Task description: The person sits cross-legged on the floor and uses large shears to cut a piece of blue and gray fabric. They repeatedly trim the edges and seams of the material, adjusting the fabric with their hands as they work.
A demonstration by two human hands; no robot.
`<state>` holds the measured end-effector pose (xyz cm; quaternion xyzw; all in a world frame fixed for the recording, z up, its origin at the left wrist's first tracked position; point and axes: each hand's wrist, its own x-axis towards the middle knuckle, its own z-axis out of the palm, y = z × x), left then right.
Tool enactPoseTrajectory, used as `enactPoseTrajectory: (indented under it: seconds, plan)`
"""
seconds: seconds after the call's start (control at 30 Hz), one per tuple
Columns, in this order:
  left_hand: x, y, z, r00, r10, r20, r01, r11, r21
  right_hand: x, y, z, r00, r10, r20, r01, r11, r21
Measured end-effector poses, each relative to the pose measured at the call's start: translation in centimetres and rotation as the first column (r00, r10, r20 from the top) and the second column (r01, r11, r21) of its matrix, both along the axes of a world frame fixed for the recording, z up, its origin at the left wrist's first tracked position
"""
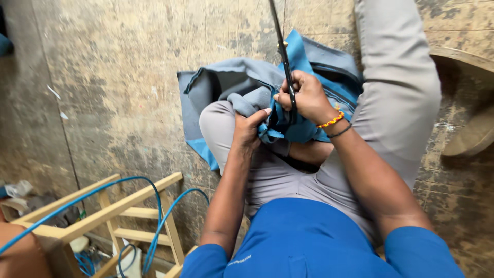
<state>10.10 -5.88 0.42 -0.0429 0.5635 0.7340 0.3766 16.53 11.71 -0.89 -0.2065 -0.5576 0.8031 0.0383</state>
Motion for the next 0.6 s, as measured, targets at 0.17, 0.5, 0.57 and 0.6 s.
enactPoseTrajectory:
  seconds: [0.17,0.5,0.57,0.6]
  plan:
    - [0.1,3.0,1.8,0.994,-0.052,-0.091,0.047,0.998,-0.050,0.2,0.9,1.2,0.994,-0.105,0.029,0.108,0.985,-0.136]
    - [4.8,5.7,7.1,0.955,-0.031,-0.294,-0.016,0.988,-0.156,3.9,0.3,6.1,0.994,-0.106,-0.042,0.100,0.987,-0.125]
    - [5.9,5.5,7.6,0.964,0.030,-0.263,-0.093,0.968,-0.232,5.4,-0.5,6.9,0.992,-0.111,-0.051,0.105,0.987,-0.118]
    - [6.4,5.2,7.8,0.969,0.052,-0.243,-0.100,0.976,-0.193,6.1,-1.1,7.3,0.991,-0.121,-0.051,0.116,0.989,-0.093]
